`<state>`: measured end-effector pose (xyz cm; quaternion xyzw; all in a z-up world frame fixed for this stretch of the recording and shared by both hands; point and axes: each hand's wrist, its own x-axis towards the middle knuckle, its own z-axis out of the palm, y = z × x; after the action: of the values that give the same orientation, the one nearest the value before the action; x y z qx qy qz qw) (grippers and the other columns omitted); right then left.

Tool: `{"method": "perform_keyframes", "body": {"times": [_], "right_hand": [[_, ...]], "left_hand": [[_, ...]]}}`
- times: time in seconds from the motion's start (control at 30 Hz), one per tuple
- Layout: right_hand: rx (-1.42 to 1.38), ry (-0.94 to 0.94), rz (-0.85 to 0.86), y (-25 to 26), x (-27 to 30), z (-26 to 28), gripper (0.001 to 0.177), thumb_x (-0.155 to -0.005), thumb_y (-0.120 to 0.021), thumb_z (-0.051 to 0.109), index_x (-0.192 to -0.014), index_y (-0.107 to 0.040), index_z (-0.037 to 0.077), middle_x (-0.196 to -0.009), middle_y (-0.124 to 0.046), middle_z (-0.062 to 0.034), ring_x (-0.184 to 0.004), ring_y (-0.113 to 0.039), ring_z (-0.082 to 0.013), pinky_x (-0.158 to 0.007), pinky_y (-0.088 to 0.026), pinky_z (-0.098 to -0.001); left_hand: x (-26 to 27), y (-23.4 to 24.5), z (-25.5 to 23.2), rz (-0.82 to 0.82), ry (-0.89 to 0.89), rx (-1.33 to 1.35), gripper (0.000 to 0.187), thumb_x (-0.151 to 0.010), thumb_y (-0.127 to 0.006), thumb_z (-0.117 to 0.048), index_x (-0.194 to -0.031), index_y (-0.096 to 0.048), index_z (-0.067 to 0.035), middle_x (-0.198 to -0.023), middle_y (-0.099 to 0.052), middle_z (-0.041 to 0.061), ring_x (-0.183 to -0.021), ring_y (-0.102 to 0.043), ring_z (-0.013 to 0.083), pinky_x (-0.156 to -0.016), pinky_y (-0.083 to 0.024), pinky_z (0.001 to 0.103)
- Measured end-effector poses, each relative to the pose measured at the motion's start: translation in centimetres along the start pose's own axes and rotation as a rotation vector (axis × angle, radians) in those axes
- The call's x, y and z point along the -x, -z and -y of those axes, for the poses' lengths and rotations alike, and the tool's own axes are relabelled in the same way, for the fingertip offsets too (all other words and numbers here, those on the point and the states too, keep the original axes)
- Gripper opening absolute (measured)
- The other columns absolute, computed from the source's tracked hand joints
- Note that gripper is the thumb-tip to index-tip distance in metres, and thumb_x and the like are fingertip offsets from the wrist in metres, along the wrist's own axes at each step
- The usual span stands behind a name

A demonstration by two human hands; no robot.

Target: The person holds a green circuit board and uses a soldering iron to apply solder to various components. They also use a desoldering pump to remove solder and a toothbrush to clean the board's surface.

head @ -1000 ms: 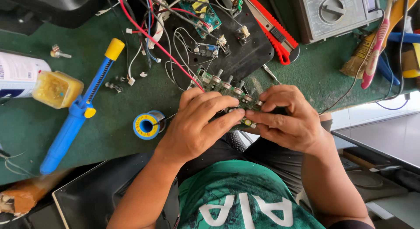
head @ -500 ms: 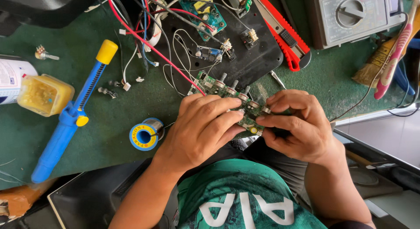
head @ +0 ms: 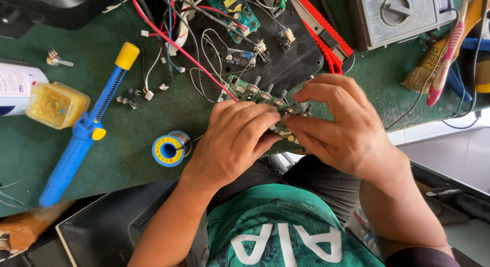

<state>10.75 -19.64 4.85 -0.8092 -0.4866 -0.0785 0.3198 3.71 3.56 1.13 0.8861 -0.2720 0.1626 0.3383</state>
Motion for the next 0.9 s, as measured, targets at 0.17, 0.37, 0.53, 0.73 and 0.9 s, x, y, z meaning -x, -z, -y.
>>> {"method": "perform_keyframes", "body": {"times": [0.17,0.37,0.53,0.73,0.9], "right_hand": [[0.150,0.084,0.073,0.6,-1.1,0.1,0.015,-0.109,-0.074,0.010,-0.095,-0.076,0.005,-0.123,-0.064,-0.0168,-0.113,-0.065,-0.0425,-0.095,-0.057,-0.0522],[0.168,0.132,0.167,1.4,-1.6,-0.3,0.017,-0.110,-0.072,0.017,-0.094,-0.076,0.011,-0.126,-0.062,-0.0168,-0.113,-0.066,-0.0428,-0.087,-0.053,-0.0523],[0.127,0.161,0.216,1.7,-1.9,-0.4,0.017,-0.109,-0.068,0.015,-0.095,-0.076,0.010,-0.125,-0.062,-0.0171,-0.115,-0.064,-0.0426,-0.094,-0.055,-0.0532],[0.064,0.203,0.248,1.7,-2.2,-0.8,0.025,-0.110,-0.060,0.019,-0.102,-0.079,0.006,-0.126,-0.062,-0.0191,-0.115,-0.062,-0.0443,-0.095,-0.054,-0.0561],[0.076,0.180,0.289,1.9,-2.4,-0.8,0.023,-0.110,-0.060,0.022,-0.097,-0.075,0.011,-0.127,-0.060,-0.0181,-0.116,-0.062,-0.0444,-0.099,-0.053,-0.0546]], "left_hand": [[0.2,-0.1,0.0,-0.013,0.006,-0.011,0.034,-0.111,-0.077,-0.012,-0.135,-0.055,-0.004,-0.131,-0.070,0.012,-0.119,-0.070,0.0314,-0.105,-0.048,0.048],[0.5,-0.2,0.1,-0.026,0.002,0.018,0.038,-0.109,-0.080,-0.011,-0.136,-0.054,-0.004,-0.133,-0.069,0.013,-0.121,-0.069,0.0325,-0.107,-0.048,0.049],[0.5,-0.1,0.1,-0.020,-0.003,0.010,0.038,-0.109,-0.080,-0.012,-0.136,-0.055,-0.004,-0.131,-0.068,0.012,-0.119,-0.068,0.0320,-0.106,-0.047,0.048],[0.5,-0.1,0.1,-0.011,0.001,-0.010,0.039,-0.107,-0.082,-0.013,-0.135,-0.056,-0.005,-0.131,-0.067,0.012,-0.119,-0.066,0.0319,-0.106,-0.047,0.049],[0.5,0.0,0.0,-0.002,-0.007,-0.012,0.038,-0.106,-0.082,-0.013,-0.134,-0.057,-0.005,-0.129,-0.067,0.011,-0.119,-0.066,0.0315,-0.105,-0.047,0.048]]}}
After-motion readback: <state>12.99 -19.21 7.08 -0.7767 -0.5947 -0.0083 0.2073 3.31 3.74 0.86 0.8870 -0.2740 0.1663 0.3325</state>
